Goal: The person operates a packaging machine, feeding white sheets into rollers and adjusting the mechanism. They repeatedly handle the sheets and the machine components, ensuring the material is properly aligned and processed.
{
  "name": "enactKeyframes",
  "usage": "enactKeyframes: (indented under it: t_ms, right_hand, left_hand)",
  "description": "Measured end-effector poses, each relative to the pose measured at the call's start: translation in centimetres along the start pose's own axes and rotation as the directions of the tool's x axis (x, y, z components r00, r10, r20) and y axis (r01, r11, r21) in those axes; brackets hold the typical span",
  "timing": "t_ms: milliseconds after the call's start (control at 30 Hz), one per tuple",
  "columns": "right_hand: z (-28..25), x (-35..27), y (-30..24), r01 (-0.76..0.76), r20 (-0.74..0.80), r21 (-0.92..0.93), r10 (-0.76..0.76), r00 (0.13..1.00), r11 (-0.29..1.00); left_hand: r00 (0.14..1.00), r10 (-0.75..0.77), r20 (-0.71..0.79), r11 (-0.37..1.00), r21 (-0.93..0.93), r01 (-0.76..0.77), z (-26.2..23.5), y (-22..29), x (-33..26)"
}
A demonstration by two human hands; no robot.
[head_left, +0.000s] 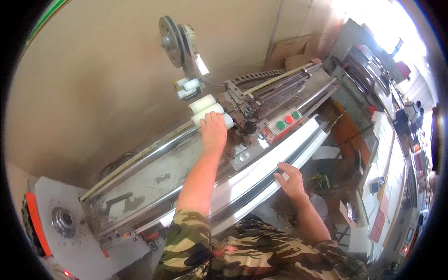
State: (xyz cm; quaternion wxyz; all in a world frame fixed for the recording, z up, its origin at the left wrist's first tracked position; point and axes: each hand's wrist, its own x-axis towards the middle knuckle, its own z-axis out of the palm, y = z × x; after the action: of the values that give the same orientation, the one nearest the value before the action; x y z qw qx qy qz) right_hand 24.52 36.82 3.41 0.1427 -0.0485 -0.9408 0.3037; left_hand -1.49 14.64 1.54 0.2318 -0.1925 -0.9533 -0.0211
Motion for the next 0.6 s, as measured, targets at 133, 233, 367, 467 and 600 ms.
enactKeyframes:
  t_ms: [133,233,367,467,600]
  right_hand:
    - [1.9,0.3,0.2,0.026,-0.008,0.148,-0.026,1.0,0.989]
    - [4.1,0.2,-0.1,0.134,0.024,0.234,-0.144,0.989,0.963]
    - [8.2,-1.6,-1.3,0.162,0.081,0.274,-0.191,0.978,0.948]
    - [9.6,-1.9,-3.1,0.207,0.101,0.284,-0.244,0.964,0.936]
    - [10.0,-2.0,-5.3,0.235,0.112,0.269,-0.273,0.955,0.934]
  left_hand:
    - [0.997,-0.037,0.075,0.999,-0.008,0.037,-0.6,-0.3,-0.9]
    - [0.994,-0.065,0.083,0.998,-0.001,0.065,-3.2,-2.3,-3.1]
    - [0.97,-0.151,0.188,0.984,0.118,0.131,-5.5,-5.6,-7.1]
    - [0.974,-0.155,0.165,0.982,0.135,0.133,-5.2,-9.9,-10.6]
    - [0.98,-0.152,0.129,0.982,0.134,0.135,-8.3,-14.4,-14.3]
